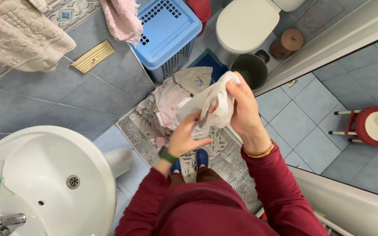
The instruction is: The person stands in a tiled bathroom next to a pile of laundry on the floor and picks up towels and garments one at a time, folding each item by hand and setting it back on the pile. A washing machine is visible through an open door, and the person handles white and pink towels and cloths throughout.
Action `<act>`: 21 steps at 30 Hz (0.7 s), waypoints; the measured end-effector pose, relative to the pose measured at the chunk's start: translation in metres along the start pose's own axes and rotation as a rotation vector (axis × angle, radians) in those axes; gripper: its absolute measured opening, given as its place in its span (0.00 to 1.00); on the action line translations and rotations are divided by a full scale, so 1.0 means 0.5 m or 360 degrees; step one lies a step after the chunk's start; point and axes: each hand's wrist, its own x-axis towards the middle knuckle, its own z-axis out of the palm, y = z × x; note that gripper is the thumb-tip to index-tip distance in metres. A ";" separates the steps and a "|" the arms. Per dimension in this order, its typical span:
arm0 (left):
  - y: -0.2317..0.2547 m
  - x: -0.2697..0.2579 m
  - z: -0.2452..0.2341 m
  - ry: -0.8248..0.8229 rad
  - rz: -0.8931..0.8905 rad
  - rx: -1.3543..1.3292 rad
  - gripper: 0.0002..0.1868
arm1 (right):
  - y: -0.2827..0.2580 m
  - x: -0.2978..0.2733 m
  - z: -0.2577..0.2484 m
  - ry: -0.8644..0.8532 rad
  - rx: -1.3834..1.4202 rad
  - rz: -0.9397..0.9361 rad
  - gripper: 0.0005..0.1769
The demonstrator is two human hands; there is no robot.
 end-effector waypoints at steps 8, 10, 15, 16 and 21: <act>-0.235 0.033 0.194 0.0027 -0.0220 0.0412 0.20 | -0.263 -0.034 0.074 -0.0039 -0.0223 -0.0333 0.12; -0.234 0.046 0.202 -0.0081 -0.0230 0.0487 0.09 | -0.324 -0.056 0.031 0.0027 -0.0178 -0.0467 0.14; -0.165 0.137 0.184 0.0308 0.0239 0.0188 0.16 | -0.405 -0.131 0.102 -0.0124 -0.0487 -0.0704 0.24; -0.155 0.154 0.187 0.0291 0.0249 0.0184 0.16 | -0.411 -0.142 0.119 -0.0110 -0.0492 -0.0717 0.24; -0.167 0.206 0.227 0.0068 0.0282 0.0386 0.60 | -0.481 -0.193 0.121 0.0087 -0.0847 -0.0789 0.20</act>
